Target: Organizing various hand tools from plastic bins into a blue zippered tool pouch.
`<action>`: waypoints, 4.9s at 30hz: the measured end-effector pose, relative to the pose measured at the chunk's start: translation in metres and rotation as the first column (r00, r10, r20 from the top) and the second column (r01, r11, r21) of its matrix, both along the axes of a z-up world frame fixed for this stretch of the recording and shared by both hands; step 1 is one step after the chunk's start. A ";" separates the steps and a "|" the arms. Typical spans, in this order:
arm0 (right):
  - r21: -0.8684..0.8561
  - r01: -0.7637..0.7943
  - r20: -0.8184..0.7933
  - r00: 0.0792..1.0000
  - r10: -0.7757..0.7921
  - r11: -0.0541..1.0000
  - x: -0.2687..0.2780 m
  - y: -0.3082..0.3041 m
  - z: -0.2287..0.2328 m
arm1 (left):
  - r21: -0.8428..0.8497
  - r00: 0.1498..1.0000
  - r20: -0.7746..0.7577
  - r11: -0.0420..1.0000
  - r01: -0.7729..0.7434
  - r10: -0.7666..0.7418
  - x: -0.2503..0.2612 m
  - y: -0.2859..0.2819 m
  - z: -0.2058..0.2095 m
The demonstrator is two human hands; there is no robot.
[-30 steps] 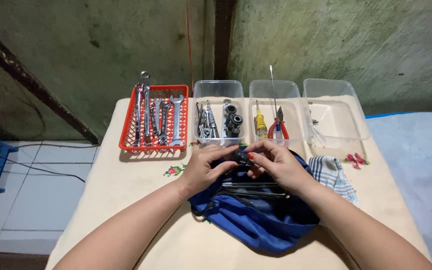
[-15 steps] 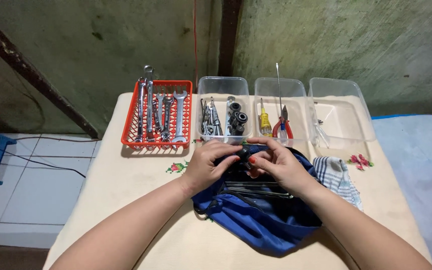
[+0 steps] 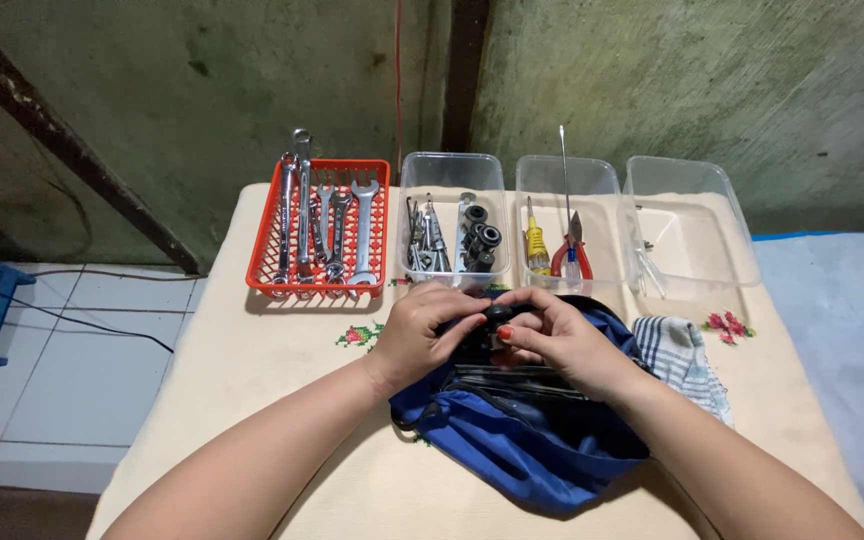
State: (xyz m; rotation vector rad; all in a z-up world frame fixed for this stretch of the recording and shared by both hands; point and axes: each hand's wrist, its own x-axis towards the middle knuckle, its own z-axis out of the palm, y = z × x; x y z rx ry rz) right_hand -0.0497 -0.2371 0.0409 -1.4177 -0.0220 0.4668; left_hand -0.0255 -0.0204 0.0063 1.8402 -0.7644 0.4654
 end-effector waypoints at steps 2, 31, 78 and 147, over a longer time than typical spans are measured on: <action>0.017 -0.004 -0.022 1.000 0.004 1.000 0.002 -0.002 -0.007 | -0.001 1.000 -0.006 1.000 -0.009 0.009 0.000 0.000 0.001; 0.137 0.126 -0.162 0.981 -0.103 0.983 0.009 -0.007 -0.005 | -0.040 0.994 -0.041 0.995 0.096 -0.098 -0.007 0.001 0.020; -0.904 0.426 0.307 0.562 0.768 0.050 0.217 0.037 0.002 | 0.450 0.962 0.220 0.858 -0.249 0.163 0.046 0.035 -0.005; -0.783 0.252 0.608 0.501 0.615 0.568 0.010 -0.031 -0.043 | 0.680 0.994 0.014 0.730 0.068 -0.106 0.013 0.012 -0.014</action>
